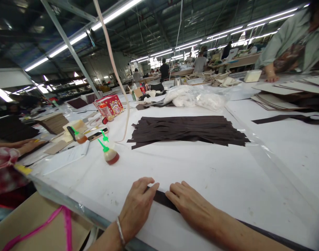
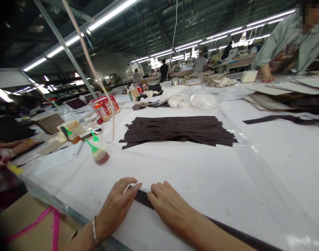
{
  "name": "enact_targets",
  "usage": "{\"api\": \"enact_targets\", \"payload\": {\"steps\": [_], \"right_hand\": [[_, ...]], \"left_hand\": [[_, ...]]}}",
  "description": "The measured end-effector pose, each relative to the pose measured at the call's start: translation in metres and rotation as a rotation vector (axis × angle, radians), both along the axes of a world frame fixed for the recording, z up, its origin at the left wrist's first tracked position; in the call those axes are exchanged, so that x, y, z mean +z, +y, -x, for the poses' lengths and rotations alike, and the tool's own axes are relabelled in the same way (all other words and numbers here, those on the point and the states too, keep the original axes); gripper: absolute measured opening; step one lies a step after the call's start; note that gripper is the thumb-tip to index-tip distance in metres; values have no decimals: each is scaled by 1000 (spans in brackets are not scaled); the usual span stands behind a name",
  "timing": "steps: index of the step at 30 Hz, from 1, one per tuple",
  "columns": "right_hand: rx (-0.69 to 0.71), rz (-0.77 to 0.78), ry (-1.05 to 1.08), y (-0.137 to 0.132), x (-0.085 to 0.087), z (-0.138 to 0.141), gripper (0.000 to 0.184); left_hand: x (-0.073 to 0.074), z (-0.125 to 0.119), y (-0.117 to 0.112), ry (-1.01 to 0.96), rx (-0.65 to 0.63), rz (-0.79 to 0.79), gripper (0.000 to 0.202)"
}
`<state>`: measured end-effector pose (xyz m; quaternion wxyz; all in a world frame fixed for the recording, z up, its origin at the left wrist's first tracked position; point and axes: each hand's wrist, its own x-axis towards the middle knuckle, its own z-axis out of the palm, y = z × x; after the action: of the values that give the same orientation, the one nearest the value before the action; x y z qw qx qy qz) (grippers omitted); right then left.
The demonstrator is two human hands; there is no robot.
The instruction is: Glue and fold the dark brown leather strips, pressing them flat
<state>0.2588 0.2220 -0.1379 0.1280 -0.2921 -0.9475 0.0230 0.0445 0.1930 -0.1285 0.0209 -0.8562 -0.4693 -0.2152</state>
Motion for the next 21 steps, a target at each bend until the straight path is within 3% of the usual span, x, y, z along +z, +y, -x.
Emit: {"api": "enact_targets", "payload": {"steps": [5,11,16,21], "right_hand": [[11,-28,-1,-3,-1,-6,8],[26,-42,-28,-11,4,-26,10],[37,-95,-42,-18,6,-42,8],[22,-107,-31,-25,5,-60,7]], "left_hand": [[-9,-14,-3,-36,-103,164,44],[-18,-2,-7,46,-156,132,57],[-17,-3,-9,161,-131,124,69],[-14,-9,-9,230,-134,83,69]]}}
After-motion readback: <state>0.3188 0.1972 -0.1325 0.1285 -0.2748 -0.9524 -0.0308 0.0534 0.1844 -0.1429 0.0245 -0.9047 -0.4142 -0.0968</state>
